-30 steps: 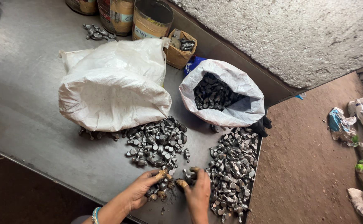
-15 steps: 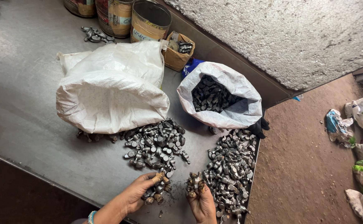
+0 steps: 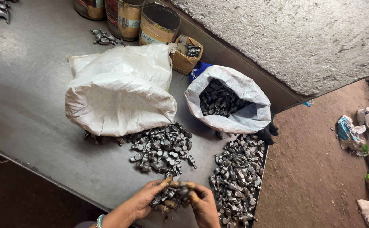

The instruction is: The person sorts small metal parts on a metal table, picking them up by hand and placing them into two separate white sacks. The person repeatedly gathers parts from the table and transfers them into the sacks, maintaining two distinct piles.

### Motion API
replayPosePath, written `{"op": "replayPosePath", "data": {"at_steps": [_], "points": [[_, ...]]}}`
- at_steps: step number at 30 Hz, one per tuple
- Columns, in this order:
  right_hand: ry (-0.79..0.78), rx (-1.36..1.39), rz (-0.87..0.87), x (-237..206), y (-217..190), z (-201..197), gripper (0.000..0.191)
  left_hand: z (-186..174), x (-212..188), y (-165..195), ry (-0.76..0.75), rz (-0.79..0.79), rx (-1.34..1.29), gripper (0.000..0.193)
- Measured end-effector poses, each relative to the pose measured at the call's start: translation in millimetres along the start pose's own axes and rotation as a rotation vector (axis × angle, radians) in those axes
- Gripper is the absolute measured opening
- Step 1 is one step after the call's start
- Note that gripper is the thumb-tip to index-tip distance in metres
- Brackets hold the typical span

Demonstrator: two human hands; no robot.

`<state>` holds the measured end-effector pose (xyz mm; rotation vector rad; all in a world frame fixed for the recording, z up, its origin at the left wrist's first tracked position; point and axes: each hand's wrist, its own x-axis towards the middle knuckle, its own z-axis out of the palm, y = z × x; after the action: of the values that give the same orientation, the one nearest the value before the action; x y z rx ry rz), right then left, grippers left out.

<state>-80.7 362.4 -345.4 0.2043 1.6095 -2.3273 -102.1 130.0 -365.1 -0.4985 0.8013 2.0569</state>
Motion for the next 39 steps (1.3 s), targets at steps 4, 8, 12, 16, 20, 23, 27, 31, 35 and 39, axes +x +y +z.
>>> {"op": "replayPosePath", "data": {"at_steps": [4,8,12,16,20,23,27,31,35,39], "points": [[0.351,-0.897,-0.368,29,-18,19,0.029,1,5,-7,-0.085,0.022,-0.09,0.038],[0.586,-1.383,-0.402,68,-34,36,0.054,2,1,-6,-0.072,0.025,-0.087,0.033],[0.607,-1.081,-0.351,77,-32,35,0.047,1,-6,6,-0.057,0.059,-0.057,0.033],[0.58,-0.935,-0.496,62,-13,16,0.038,-1,-5,14,-0.028,0.054,-0.086,0.031],[0.62,-0.899,-0.573,51,-6,-5,0.039,1,0,12,-0.052,0.062,-0.072,0.031],[0.789,-1.114,-0.667,47,-28,-26,0.026,1,1,12,-0.076,0.055,-0.068,0.031],[1.099,-1.434,-0.548,40,-82,-58,0.023,-4,-6,15,-0.021,0.049,-0.079,0.029],[1.211,-1.706,-0.445,48,-99,-44,0.03,-10,-8,15,-0.036,0.103,-0.075,0.03],[0.738,-1.274,-0.325,55,-66,21,0.031,-13,-4,14,-0.037,0.126,-0.075,0.028],[0.425,-1.052,-0.029,53,-37,73,0.046,-14,-6,15,-0.016,0.136,-0.088,0.027]]}}
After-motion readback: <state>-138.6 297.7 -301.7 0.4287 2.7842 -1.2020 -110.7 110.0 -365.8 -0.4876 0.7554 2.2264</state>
